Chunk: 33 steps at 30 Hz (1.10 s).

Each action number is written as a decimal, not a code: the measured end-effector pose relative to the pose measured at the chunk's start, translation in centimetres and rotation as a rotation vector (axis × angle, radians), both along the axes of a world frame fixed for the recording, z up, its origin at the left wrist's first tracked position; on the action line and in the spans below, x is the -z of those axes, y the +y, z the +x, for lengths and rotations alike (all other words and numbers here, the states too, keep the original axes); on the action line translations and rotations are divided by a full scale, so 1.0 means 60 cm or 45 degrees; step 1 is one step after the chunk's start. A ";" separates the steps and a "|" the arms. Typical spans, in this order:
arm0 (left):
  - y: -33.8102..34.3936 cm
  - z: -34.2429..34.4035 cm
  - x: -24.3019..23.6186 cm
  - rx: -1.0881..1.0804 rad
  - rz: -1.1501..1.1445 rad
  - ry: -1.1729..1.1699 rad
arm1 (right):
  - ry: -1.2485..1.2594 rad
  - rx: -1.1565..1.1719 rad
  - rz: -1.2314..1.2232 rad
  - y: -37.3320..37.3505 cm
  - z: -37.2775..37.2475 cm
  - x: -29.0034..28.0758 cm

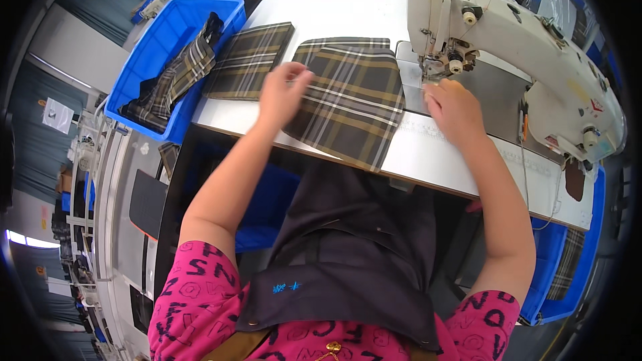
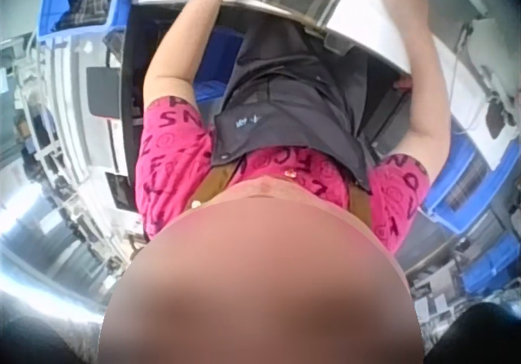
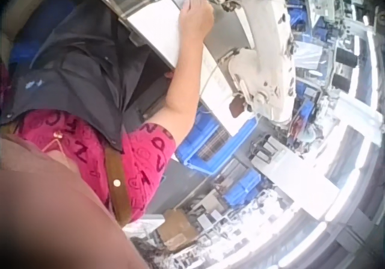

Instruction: Sewing together pieces of plaid fabric using an industrial sewing machine.

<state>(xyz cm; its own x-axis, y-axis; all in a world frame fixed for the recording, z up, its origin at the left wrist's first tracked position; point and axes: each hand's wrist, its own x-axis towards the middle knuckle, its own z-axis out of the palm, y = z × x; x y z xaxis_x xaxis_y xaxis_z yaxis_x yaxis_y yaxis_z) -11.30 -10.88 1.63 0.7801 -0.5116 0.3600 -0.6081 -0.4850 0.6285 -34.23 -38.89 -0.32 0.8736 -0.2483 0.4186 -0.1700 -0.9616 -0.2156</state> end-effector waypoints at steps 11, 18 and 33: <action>-0.025 0.084 0.017 -0.059 0.465 0.177 | 0.061 -0.297 -0.046 0.151 -0.017 0.022; 0.046 0.204 -0.023 0.033 -0.318 0.503 | 0.101 -0.326 0.081 0.140 -0.027 0.023; 0.166 0.255 -0.043 -0.379 0.247 -0.520 | 0.175 -0.248 0.101 0.144 -0.011 0.014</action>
